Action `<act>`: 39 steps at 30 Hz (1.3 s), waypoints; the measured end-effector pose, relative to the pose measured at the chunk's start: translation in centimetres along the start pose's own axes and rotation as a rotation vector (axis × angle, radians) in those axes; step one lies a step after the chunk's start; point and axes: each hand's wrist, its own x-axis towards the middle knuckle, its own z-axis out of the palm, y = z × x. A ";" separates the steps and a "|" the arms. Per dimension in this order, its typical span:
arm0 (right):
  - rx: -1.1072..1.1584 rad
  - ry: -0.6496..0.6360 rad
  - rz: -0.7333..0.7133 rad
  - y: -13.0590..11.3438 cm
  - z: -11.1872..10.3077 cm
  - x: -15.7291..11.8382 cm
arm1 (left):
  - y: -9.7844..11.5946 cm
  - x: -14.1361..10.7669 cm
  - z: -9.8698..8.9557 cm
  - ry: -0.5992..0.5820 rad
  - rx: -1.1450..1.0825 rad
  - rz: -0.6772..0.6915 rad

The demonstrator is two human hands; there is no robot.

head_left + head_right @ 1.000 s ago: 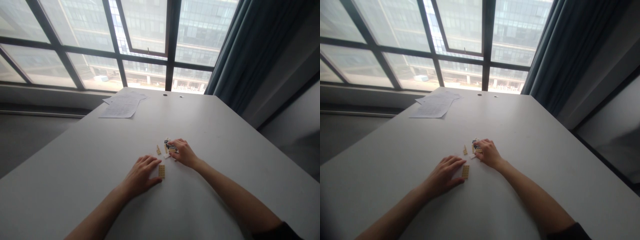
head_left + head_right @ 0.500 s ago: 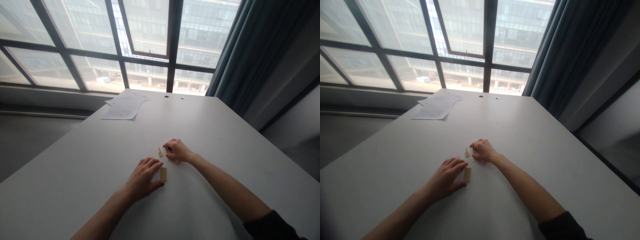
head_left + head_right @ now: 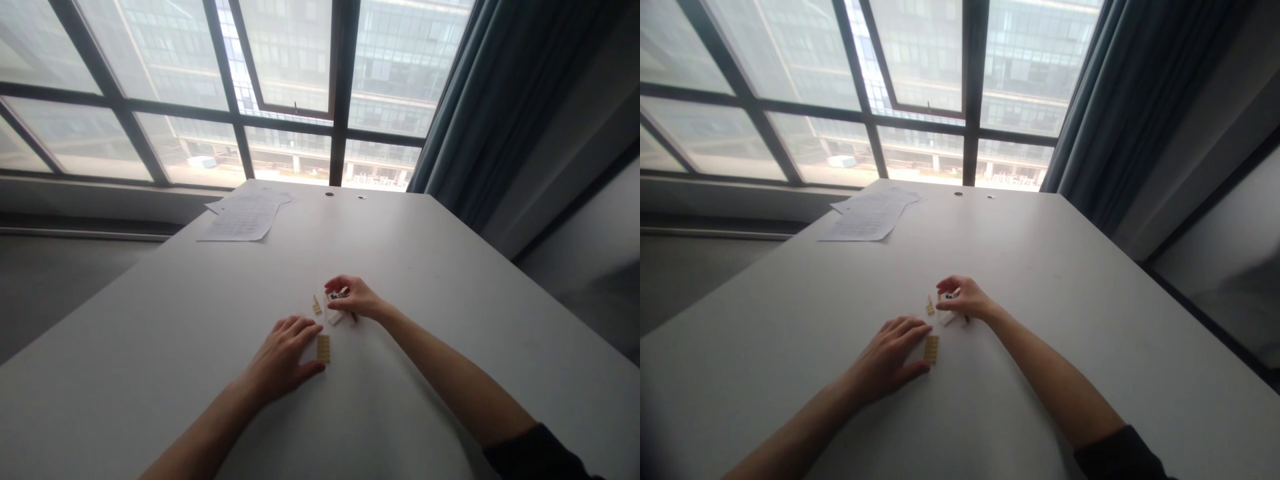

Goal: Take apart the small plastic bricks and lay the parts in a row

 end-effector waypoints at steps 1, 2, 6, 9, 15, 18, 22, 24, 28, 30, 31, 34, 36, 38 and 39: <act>0.207 0.015 0.040 -0.1 0.0 -0.4 | 0.0 0.0 0.0 0.001 0.000 0.002; 0.389 0.027 0.070 -0.3 -0.1 -0.9 | 0.0 0.0 0.0 0.001 0.001 0.004; 0.669 0.036 0.110 -0.9 -0.1 -3.2 | -0.2 0.1 0.2 0.009 0.010 0.001; 0.397 0.018 0.055 -1.2 0.1 -5.3 | -0.2 0.1 0.2 0.009 0.006 0.004; -0.428 0.010 -0.197 -0.6 1.7 -8.5 | -0.1 0.1 0.1 -0.014 0.014 0.005; -0.511 -0.007 -0.227 0.1 2.6 -8.6 | -0.1 0.0 0.1 -0.006 0.012 0.012; -0.502 0.003 -0.233 0.5 3.2 -8.3 | -0.2 0.0 0.2 0.001 0.005 0.021; -0.491 0.008 -0.237 0.5 3.4 -8.2 | -0.2 0.1 0.2 -0.008 0.007 0.016; -0.486 0.004 -0.248 0.5 3.5 -8.2 | -0.1 0.1 0.2 -0.007 0.009 0.010; -0.491 0.001 -0.254 0.5 3.6 -8.2 | -0.1 0.1 0.2 -0.007 0.012 0.012; -0.493 0.001 -0.255 0.5 3.6 -8.2 | -0.1 0.1 0.2 -0.008 0.014 0.013; -0.495 0.001 -0.259 0.6 3.6 -8.2 | -0.1 0.0 0.2 -0.013 0.017 0.013; -0.498 0.000 -0.260 0.6 3.6 -8.2 | -0.1 0.0 0.2 -0.012 0.020 0.013; -0.503 0.001 -0.259 0.7 3.6 -8.2 | -0.1 0.1 0.2 -0.009 0.023 0.016; -0.504 0.001 -0.257 0.7 3.6 -8.2 | -0.1 0.1 0.2 -0.008 0.023 0.018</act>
